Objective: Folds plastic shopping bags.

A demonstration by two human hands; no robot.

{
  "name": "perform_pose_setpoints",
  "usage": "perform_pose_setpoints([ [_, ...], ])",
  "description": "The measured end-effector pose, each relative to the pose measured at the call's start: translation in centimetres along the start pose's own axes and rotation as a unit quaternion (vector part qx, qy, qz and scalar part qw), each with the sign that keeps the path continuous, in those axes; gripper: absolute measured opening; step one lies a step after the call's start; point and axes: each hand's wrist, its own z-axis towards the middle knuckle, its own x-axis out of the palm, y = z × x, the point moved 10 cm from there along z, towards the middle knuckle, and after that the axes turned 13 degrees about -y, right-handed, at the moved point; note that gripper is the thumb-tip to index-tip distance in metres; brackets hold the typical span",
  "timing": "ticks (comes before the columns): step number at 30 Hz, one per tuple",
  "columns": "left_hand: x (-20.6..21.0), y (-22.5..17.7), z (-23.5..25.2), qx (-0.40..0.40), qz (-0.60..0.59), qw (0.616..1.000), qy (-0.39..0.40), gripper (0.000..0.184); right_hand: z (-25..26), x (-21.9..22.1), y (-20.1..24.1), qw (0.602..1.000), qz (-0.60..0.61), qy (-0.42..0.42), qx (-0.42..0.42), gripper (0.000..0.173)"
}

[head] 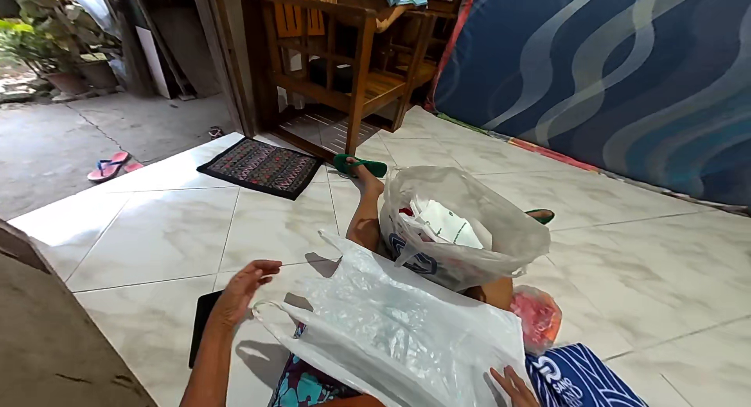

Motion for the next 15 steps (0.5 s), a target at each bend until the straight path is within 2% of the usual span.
perform_pose_setpoints([
  [1, 0.3, -1.9, -0.2, 0.030, 0.027, 0.999, 0.021, 0.031, -0.2, 0.0, 0.1, 1.000, -0.012, -0.004, -0.007, 0.086],
  [3, 3.9, -4.9, -1.5, 0.069, 0.162, 0.974, 0.144, 0.042, -0.4, 0.1, 0.7, 0.998, -0.046, -0.007, -0.030, 0.083],
  [5, 10.0, -5.8, -3.7, 0.086, 0.311, 0.899, 0.297, 0.054, -0.3, 0.3, 1.4, 0.997, -0.060, -0.005, -0.052, 0.078],
  [9, 22.1, -3.1, -9.4, 0.061, 0.475, 0.730, 0.487, 0.068, 0.4, 1.1, 2.5, 0.996, -0.047, 0.061, -0.035, 0.068],
  [12, 26.9, 0.0, -12.9, 0.077, 0.543, 0.620, 0.561, 0.069, 0.5, 1.8, 2.3, 0.992, -0.055, 0.109, -0.021, 0.069],
  [14, 27.3, 1.9, -14.4, 0.105, 0.589, 0.556, 0.577, 0.056, 0.4, 2.1, 1.9, 0.992, -0.053, 0.110, -0.020, 0.069],
  [15, 26.8, 2.7, -14.6, 0.115, 0.606, 0.537, 0.576, 0.045, 0.3, 2.1, 1.9, 0.993, -0.051, 0.104, -0.024, 0.070],
])
